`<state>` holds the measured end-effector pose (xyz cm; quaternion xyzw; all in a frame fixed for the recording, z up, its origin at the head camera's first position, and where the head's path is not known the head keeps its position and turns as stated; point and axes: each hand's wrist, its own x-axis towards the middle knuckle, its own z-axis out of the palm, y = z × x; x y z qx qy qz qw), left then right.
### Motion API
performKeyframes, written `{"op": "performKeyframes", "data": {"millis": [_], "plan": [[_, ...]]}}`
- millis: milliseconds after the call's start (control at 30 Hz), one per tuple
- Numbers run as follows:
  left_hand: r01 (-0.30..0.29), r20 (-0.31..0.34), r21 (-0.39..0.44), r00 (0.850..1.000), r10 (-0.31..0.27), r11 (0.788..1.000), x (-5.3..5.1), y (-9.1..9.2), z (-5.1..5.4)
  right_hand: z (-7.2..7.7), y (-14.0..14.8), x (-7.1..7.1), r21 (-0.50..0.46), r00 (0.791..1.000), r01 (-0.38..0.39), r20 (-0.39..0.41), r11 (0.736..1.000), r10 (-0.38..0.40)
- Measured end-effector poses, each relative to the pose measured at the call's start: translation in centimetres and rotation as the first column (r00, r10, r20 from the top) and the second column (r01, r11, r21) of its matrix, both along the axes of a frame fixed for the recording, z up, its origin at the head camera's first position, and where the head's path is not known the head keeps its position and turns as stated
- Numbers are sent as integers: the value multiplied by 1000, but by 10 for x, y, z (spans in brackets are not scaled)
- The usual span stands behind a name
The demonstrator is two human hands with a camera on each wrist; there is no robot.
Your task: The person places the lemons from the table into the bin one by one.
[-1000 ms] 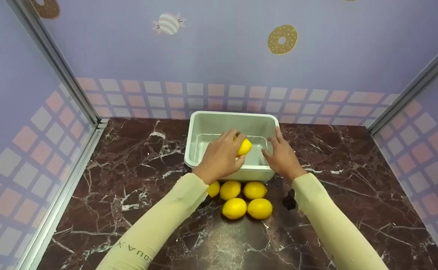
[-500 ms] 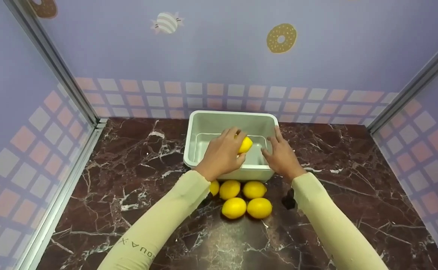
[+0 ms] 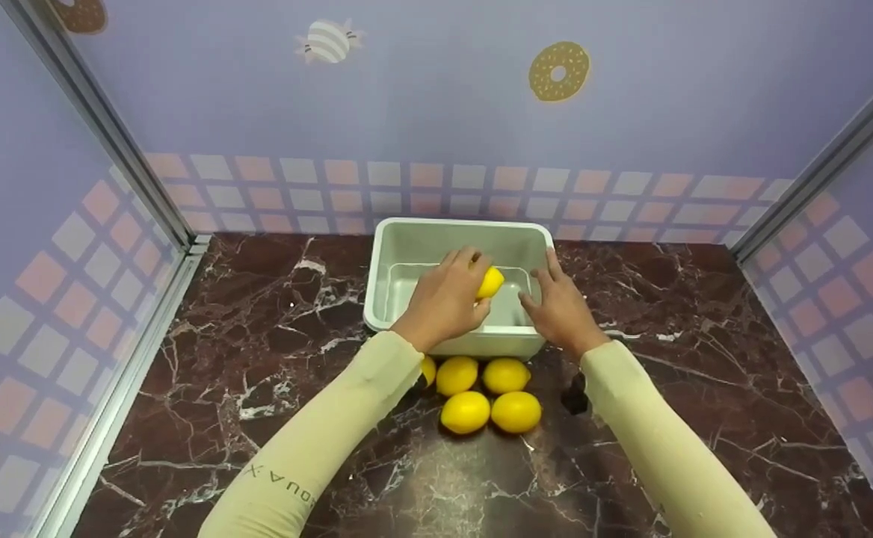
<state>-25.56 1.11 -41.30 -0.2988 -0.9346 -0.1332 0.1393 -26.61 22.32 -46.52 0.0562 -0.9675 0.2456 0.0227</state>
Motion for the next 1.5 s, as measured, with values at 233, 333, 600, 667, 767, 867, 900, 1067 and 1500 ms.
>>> {"op": "performKeyframes", "data": {"millis": [233, 333, 600, 667, 767, 867, 900, 1067, 1500], "plan": [[-8, 13, 1, 1000, 8, 1000, -5, 2, 1, 2, -1, -1, 1, 1000, 3, 8, 1000, -3], [-16, 15, 2, 1000, 16, 1000, -7, 1, 0, 3, -1, -1, 0, 1000, 4, 12, 1000, -4], [-24, 40, 3, 999, 24, 1000, -11, 2, -2, 3, -2, 0, -6, 1000, 1, 20, 1000, -1], [-33, 53, -4, 998, 33, 999, -13, 2, -2, 3, -1, 0, -8, 1000, 5, 20, 1000, -5], [-42, 70, -11, 997, 43, 999, -16, 2, -3, 2, -1, -1, -7, 1000, 9, 19, 1000, -9], [-48, 73, -13, 996, 49, 999, -18, 2, -4, 1, -2, -1, -2, 1000, 7, 19, 1000, -7], [-47, 71, -11, 996, 48, 999, -19, 2, -4, 1, -2, -1, -1, 1000, 6, 19, 1000, -6], [-40, 50, 10, 998, 39, 999, -22, 2, -5, 2, -1, 0, 0, 1000, 7, 13, 1000, -7], [-46, 72, 3, 996, 46, 999, -25, 7, -4, 0, 0, 0, 16, 1000, -2, 1, 1000, 2]]}}
